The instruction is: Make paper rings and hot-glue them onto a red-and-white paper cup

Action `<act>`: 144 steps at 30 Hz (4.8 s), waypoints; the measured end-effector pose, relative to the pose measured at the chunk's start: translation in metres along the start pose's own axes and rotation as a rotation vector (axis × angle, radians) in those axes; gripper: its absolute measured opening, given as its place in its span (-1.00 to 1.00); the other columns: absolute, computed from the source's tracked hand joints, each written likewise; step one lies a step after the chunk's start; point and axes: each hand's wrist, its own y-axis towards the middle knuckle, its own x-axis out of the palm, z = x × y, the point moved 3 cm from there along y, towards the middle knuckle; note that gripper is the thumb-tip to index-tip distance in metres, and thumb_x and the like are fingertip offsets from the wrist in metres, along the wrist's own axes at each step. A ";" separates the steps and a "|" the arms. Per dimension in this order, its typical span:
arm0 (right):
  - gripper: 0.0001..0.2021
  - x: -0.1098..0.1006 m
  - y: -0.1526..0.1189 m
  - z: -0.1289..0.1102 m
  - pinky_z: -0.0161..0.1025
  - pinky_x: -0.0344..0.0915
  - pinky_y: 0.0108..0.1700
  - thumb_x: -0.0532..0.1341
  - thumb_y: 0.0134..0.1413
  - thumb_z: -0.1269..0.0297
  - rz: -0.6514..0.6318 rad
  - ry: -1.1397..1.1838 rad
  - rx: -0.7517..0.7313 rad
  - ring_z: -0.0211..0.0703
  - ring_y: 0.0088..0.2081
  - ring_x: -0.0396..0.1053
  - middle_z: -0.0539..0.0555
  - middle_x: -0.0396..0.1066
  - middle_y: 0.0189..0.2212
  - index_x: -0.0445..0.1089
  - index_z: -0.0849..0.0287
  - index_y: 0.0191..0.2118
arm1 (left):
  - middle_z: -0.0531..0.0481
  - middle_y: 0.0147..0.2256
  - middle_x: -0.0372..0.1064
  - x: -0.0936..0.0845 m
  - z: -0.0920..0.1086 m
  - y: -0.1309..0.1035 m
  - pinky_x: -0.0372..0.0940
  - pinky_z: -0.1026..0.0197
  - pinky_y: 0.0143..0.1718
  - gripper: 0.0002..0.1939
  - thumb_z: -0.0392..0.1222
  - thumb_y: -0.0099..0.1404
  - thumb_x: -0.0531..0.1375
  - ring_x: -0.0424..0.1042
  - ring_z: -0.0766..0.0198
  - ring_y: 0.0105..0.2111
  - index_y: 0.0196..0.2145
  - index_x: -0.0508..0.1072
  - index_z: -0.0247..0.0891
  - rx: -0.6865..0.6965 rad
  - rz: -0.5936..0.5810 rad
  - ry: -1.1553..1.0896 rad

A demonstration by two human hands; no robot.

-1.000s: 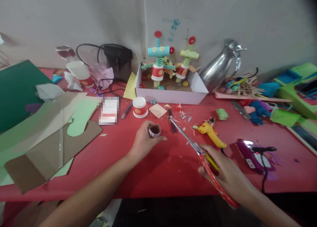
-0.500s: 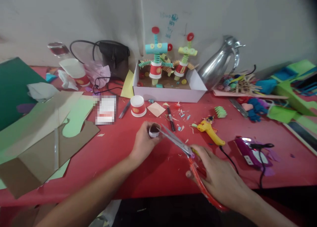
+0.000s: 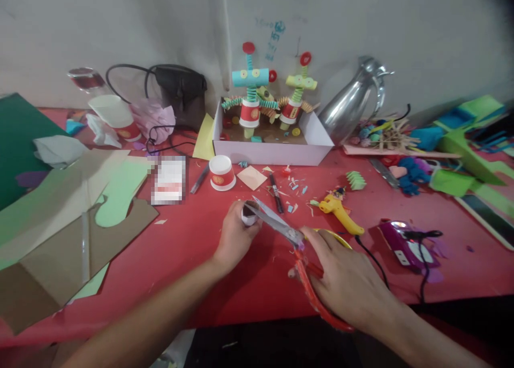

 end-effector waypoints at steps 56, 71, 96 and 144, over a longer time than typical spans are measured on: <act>-0.48 0.020 0.087 -0.018 -0.29 0.39 -0.42 0.46 -0.17 0.27 0.203 1.530 0.156 -0.29 -0.49 0.39 0.02 0.56 -0.29 0.40 0.09 0.00 | -0.03 -0.44 0.43 -0.031 0.002 0.014 0.31 0.34 -0.47 -0.67 -0.01 0.18 0.39 0.37 0.37 -0.49 -0.28 0.52 -0.36 -0.702 -0.256 -0.913; -0.48 0.041 0.079 -0.010 -0.35 0.29 -0.55 0.36 -0.22 0.35 0.273 1.484 0.381 -0.32 -0.57 0.27 -0.10 0.42 -0.44 0.40 0.13 -0.01 | -0.17 0.17 0.32 -0.027 0.025 0.001 0.10 -0.18 0.23 -0.38 -0.23 0.14 0.37 0.20 -0.08 0.20 0.14 0.32 -0.10 0.463 -0.251 0.292; -0.39 0.005 0.016 0.020 -0.03 0.46 -0.01 0.46 -0.06 0.06 0.178 0.510 -0.109 0.07 -0.05 0.50 0.13 0.52 -0.05 0.38 0.04 0.14 | 0.11 -0.43 0.35 -0.034 0.024 0.005 0.18 0.30 -0.37 -0.75 -0.45 0.02 0.24 0.27 0.33 -0.44 -0.31 0.47 -0.22 -0.018 -0.078 -0.272; -0.59 -0.015 0.004 0.023 -0.04 0.56 -0.33 0.07 0.34 -0.03 0.148 0.096 -0.363 0.09 -0.28 0.60 0.21 0.61 -0.16 0.49 0.14 0.00 | 0.14 -0.55 0.16 -0.029 0.029 0.002 0.06 0.32 -0.48 -0.84 -0.43 -0.12 0.19 0.12 0.40 -0.53 -0.54 0.31 -0.25 -0.097 -0.359 -0.400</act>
